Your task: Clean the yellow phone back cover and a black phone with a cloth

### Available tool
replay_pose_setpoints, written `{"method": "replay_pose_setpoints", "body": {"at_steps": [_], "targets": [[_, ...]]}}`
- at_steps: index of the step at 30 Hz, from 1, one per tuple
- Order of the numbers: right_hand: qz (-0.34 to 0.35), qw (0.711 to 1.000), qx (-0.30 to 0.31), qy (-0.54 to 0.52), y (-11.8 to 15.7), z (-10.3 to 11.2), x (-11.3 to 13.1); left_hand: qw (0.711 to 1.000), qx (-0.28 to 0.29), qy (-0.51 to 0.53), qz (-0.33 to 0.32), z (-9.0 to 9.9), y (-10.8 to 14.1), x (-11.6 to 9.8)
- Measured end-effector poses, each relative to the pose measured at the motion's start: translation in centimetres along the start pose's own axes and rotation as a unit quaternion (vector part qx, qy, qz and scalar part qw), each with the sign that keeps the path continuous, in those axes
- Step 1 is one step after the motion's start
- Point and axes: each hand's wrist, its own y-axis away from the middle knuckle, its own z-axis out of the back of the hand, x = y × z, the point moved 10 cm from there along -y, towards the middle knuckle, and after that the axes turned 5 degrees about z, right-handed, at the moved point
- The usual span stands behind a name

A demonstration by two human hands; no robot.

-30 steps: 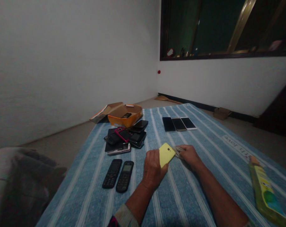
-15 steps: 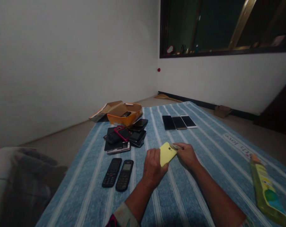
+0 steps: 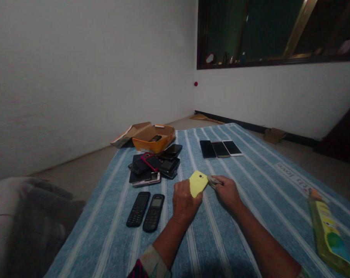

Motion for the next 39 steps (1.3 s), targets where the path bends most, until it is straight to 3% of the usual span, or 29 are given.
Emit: {"method": "replay_pose_setpoints", "body": {"at_steps": [11, 16, 22, 25, 29, 34, 39], "targets": [[0.139, 0.983, 0.04, 0.116, 2.0, -3.4, 2.7, 0.992, 0.071, -0.075, 0.078, -0.6, -0.3, 0.9], [0.14, 0.979, 0.016, 0.147, 1.5, -2.4, 2.4, 0.991, 0.075, -0.075, 0.084, -0.6, -0.1, 0.8], [0.162, 0.971, 0.048, 0.169, 2.2, -3.6, 2.7, 0.993, 0.059, -0.074, 0.075, -0.4, 0.1, 0.6], [0.166, 0.963, 0.041, 0.207, 2.0, -3.1, 2.6, 0.992, 0.069, -0.082, 0.071, -0.5, 0.1, 0.5], [0.174, 0.947, 0.034, 0.269, 2.0, -3.0, 2.7, 0.992, 0.073, -0.09, 0.048, -0.7, 0.3, 0.1], [0.223, 0.919, 0.092, 0.311, 3.1, -4.9, 4.0, 0.993, 0.07, -0.095, 0.031, -0.7, 0.6, -0.1], [0.195, 0.9, 0.086, 0.38, 2.6, -4.5, 3.8, 0.993, 0.079, -0.084, 0.037, -0.8, 0.7, -0.1]]}}
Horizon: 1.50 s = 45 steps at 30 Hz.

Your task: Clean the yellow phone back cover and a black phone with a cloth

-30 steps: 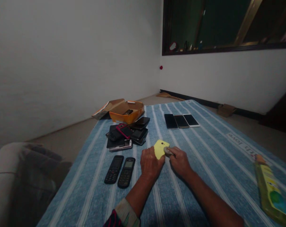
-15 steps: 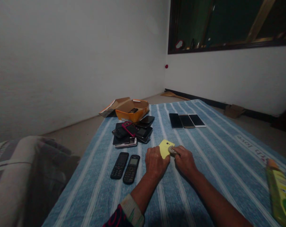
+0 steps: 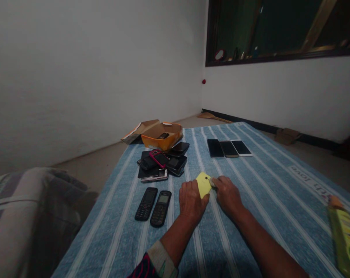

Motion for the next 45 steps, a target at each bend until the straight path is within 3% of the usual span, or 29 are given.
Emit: {"method": "replay_pose_setpoints", "body": {"at_steps": [6, 11, 17, 24, 30, 35, 41, 45], "targets": [[0.078, 0.996, 0.016, -0.043, -0.2, -0.4, 2.7, 1.0, -0.003, 0.026, -0.004, 0.0, 0.2, 0.1], [0.01, 1.0, 0.013, 0.004, -0.4, -0.4, 0.6, 0.999, -0.005, 0.038, -0.02, -0.3, 0.8, 0.0], [0.095, 0.994, 0.027, -0.039, -0.7, -1.0, 3.4, 0.997, -0.004, 0.075, -0.027, -0.4, 1.0, 0.0], [-0.008, 0.997, 0.078, 0.0, -2.6, -1.6, 0.9, 0.996, 0.039, 0.084, -0.014, -0.6, 0.9, 0.0], [0.053, 0.993, 0.104, -0.029, -3.2, -2.1, 2.5, 0.993, 0.046, 0.11, -0.006, -0.2, 0.8, 0.0], [-0.033, 0.993, 0.112, 0.023, -3.2, -1.9, -0.2, 0.992, 0.052, 0.112, 0.001, -0.6, 1.0, 0.2], [0.069, 0.992, 0.108, -0.001, -3.2, -2.0, 3.3, 0.992, 0.048, 0.118, -0.005, -0.9, 1.1, 0.3], [-0.01, 0.994, 0.107, 0.031, -3.5, -2.0, 0.4, 0.993, 0.048, 0.109, -0.006, -0.9, 1.1, 0.3]]}}
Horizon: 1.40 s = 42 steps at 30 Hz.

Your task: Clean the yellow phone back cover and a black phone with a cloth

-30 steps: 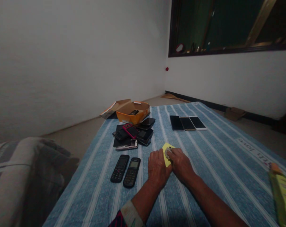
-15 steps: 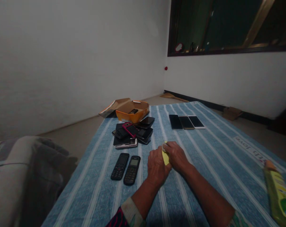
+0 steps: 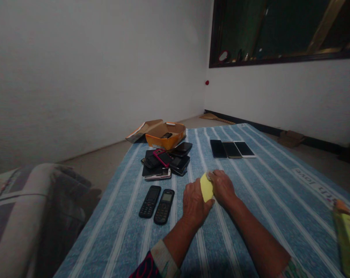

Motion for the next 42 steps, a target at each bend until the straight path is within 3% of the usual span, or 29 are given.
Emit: {"method": "replay_pose_setpoints", "body": {"at_steps": [3, 8, 15, 23, 33, 42], "targets": [[-0.018, 1.0, 0.001, 0.002, 0.5, 0.0, -0.9, 1.0, -0.004, -0.009, 0.006, 0.1, 0.0, 0.1], [0.074, 0.996, 0.014, -0.038, 1.0, -0.1, 2.3, 1.0, -0.024, -0.006, -0.012, 0.2, -0.1, 0.1], [-0.028, 0.999, 0.024, -0.003, 0.6, 0.1, -0.8, 1.0, -0.006, 0.005, 0.002, 0.2, 0.0, 0.4], [0.051, 0.999, 0.011, -0.012, 1.4, 0.1, 2.7, 0.999, -0.009, 0.035, -0.024, 0.6, 0.2, 0.0], [0.027, 1.0, -0.005, -0.009, 0.8, 0.0, 1.4, 0.999, 0.004, 0.04, -0.015, 1.1, 0.2, -0.1], [0.078, 0.996, 0.02, -0.049, 1.8, 0.0, 3.5, 0.994, 0.04, 0.094, 0.048, 0.5, -0.6, 2.4]]}}
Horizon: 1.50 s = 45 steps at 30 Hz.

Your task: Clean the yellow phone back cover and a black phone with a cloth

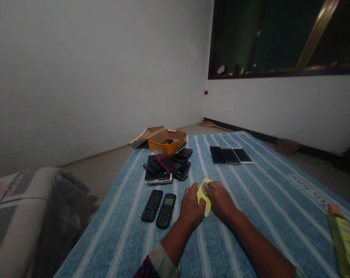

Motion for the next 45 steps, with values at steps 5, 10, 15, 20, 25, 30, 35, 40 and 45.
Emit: {"method": "replay_pose_setpoints", "body": {"at_steps": [5, 10, 15, 20, 25, 30, 35, 40, 45], "targets": [[0.018, 1.0, 0.009, -0.007, 1.3, -0.1, 1.6, 1.0, -0.011, -0.026, 0.012, 0.0, -0.3, 0.5], [0.027, 0.999, -0.014, -0.021, 3.6, -0.2, 2.7, 0.998, -0.021, -0.052, 0.016, 0.1, -0.4, 0.5], [-0.01, 0.999, -0.047, -0.009, 4.1, 0.0, 0.3, 0.997, -0.017, -0.071, 0.017, 0.1, -0.3, 0.3], [-0.069, 0.995, -0.068, 0.003, 3.3, 0.6, -2.9, 0.996, -0.012, -0.083, 0.017, 0.1, -0.1, -0.1], [-0.015, 0.997, -0.067, -0.017, 3.5, 0.3, -0.5, 0.995, -0.022, -0.095, 0.006, 0.1, 0.0, -0.5], [0.029, 0.998, -0.053, -0.023, 3.5, 0.1, 0.8, 0.994, -0.028, -0.104, 0.007, 0.1, 0.1, -0.5], [-0.054, 0.997, -0.062, 0.002, 3.0, 0.5, -3.5, 0.994, -0.018, -0.11, 0.023, 0.1, 0.3, -0.8], [-0.044, 0.998, -0.049, -0.01, 3.4, 0.4, -1.7, 0.993, -0.019, -0.116, 0.016, -0.1, 0.5, -1.1], [0.019, 0.999, -0.034, -0.004, 3.4, 0.1, 1.7, 0.992, -0.012, -0.125, -0.002, -0.3, 0.6, -1.4]]}}
